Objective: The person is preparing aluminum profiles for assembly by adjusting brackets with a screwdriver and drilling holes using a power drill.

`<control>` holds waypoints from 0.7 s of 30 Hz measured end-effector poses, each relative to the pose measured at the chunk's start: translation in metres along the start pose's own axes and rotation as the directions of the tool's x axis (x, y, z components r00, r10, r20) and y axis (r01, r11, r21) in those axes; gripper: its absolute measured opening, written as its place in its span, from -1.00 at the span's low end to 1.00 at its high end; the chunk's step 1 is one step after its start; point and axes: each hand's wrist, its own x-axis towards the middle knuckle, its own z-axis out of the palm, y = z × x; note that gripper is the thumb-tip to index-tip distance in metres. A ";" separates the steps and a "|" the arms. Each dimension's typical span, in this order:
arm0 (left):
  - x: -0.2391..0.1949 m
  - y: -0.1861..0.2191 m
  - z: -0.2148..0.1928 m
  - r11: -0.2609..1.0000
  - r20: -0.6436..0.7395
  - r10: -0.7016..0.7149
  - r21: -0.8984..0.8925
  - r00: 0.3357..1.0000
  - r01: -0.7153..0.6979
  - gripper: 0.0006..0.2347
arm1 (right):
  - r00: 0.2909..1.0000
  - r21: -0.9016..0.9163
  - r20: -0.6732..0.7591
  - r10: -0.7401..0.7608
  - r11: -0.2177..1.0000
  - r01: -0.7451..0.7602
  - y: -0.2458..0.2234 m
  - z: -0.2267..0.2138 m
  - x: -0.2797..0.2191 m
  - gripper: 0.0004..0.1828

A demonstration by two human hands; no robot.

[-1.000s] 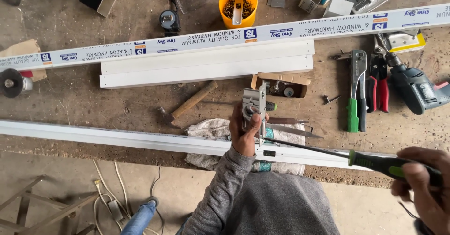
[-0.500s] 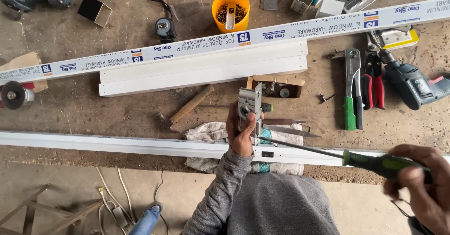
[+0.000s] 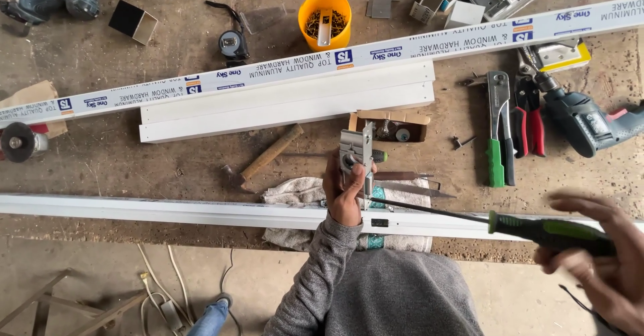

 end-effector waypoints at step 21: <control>0.004 0.019 0.016 0.974 -0.052 -0.044 0.221 0.998 0.055 -0.73 | 1.000 -0.076 -0.010 0.012 0.997 -0.013 0.020 -0.008 0.007 -0.41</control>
